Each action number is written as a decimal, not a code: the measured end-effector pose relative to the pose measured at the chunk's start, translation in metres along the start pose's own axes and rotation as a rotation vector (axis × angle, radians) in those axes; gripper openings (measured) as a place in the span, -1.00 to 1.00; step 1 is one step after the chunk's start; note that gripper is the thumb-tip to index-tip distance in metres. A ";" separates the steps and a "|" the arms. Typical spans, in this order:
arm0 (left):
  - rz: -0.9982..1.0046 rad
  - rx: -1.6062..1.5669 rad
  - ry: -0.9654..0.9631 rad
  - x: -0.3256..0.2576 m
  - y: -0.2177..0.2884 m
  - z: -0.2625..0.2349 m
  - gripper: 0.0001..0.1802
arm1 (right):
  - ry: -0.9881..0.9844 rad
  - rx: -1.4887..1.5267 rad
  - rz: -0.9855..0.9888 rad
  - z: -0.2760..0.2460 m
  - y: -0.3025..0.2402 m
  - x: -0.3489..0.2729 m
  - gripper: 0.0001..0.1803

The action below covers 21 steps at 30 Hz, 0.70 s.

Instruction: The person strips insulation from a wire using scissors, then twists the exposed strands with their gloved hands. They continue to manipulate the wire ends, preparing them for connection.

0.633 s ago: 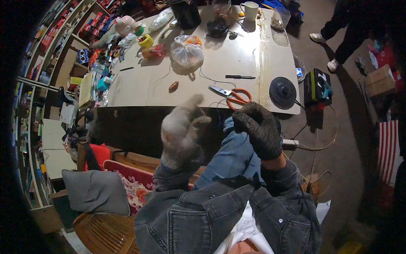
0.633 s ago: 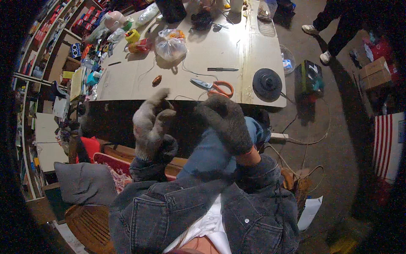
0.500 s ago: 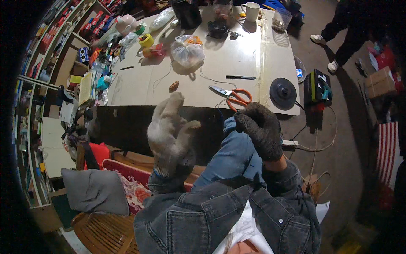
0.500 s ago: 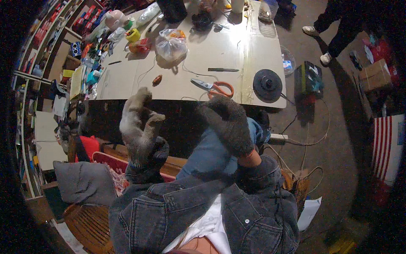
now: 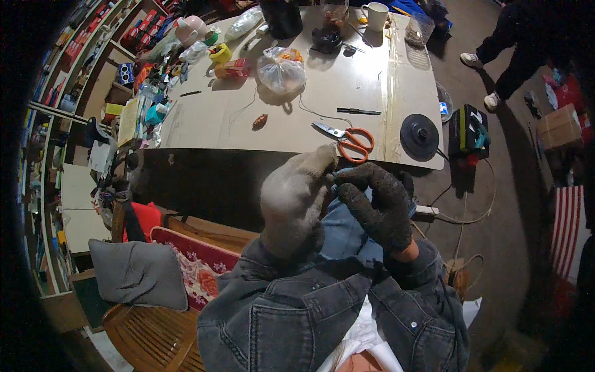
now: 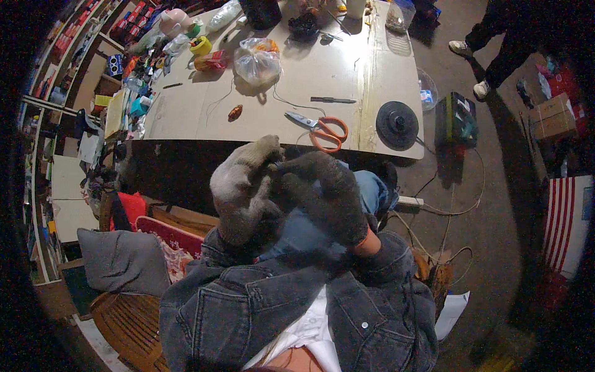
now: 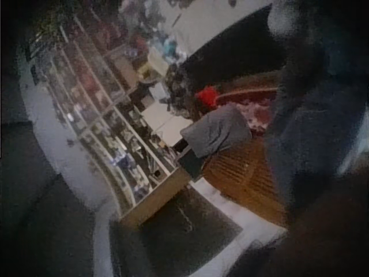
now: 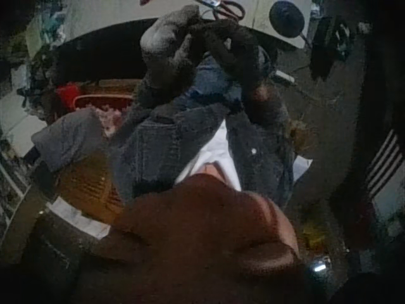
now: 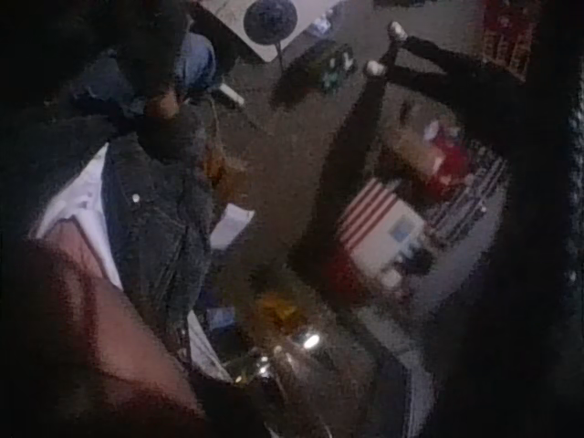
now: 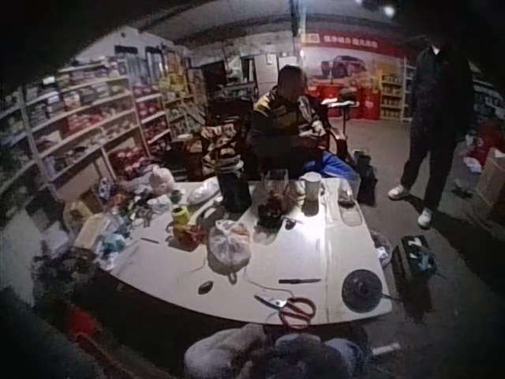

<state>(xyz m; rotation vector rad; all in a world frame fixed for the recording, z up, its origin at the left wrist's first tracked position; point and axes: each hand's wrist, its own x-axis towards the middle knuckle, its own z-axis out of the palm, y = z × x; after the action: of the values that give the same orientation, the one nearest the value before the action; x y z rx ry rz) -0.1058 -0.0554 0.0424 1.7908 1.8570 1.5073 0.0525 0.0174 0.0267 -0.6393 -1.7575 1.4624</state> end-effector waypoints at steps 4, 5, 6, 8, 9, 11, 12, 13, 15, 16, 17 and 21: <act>0.095 0.137 0.077 0.000 -0.006 -0.001 -0.64 | 0.010 -0.060 -0.033 0.005 -0.002 -0.004 -0.83; 0.083 0.125 0.089 0.000 -0.007 0.000 -0.66 | 0.012 -0.069 -0.058 0.006 -0.001 -0.005 -0.84; 0.071 0.128 0.102 0.000 -0.007 0.000 -0.68 | 0.006 -0.091 -0.074 0.008 0.000 -0.006 -0.84; -0.183 -0.191 0.084 -0.004 -0.004 0.003 -0.71 | -0.019 -0.159 -0.093 0.013 0.004 -0.006 -0.86; -0.311 -0.342 0.077 -0.006 -0.002 0.005 -0.73 | -0.025 -0.205 -0.111 0.015 0.006 -0.006 -0.87; -0.354 -0.525 0.141 -0.009 0.000 0.009 -0.73 | 0.032 -0.201 -0.113 0.020 0.011 -0.006 -0.84; -0.404 -0.605 0.159 -0.011 0.000 0.010 -0.72 | 0.067 -0.201 -0.120 0.022 0.013 -0.006 -0.82; -0.402 -0.656 0.160 -0.012 0.000 0.010 -0.69 | 0.045 -0.223 -0.117 0.021 0.015 -0.006 -0.83; -0.454 -0.739 0.128 -0.014 -0.004 0.009 -0.63 | 0.006 -0.267 -0.107 0.020 0.021 -0.006 -0.84; -0.451 -0.827 0.120 -0.014 -0.007 0.009 -0.60 | -0.010 -0.235 -0.088 0.019 0.025 -0.006 -0.84; -0.449 -0.920 0.108 -0.014 -0.010 0.009 -0.57 | -0.020 -0.205 -0.066 0.020 0.031 -0.005 -0.83; -0.452 -1.038 0.103 -0.010 -0.023 0.005 -0.57 | -0.078 0.004 0.144 0.025 0.067 0.000 -0.83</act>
<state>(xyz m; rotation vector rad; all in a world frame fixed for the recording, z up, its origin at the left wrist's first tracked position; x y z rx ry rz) -0.1145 -0.0560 0.0188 0.7685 1.0115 1.8440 0.0269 0.0167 -0.0397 -0.7293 -1.7990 1.6071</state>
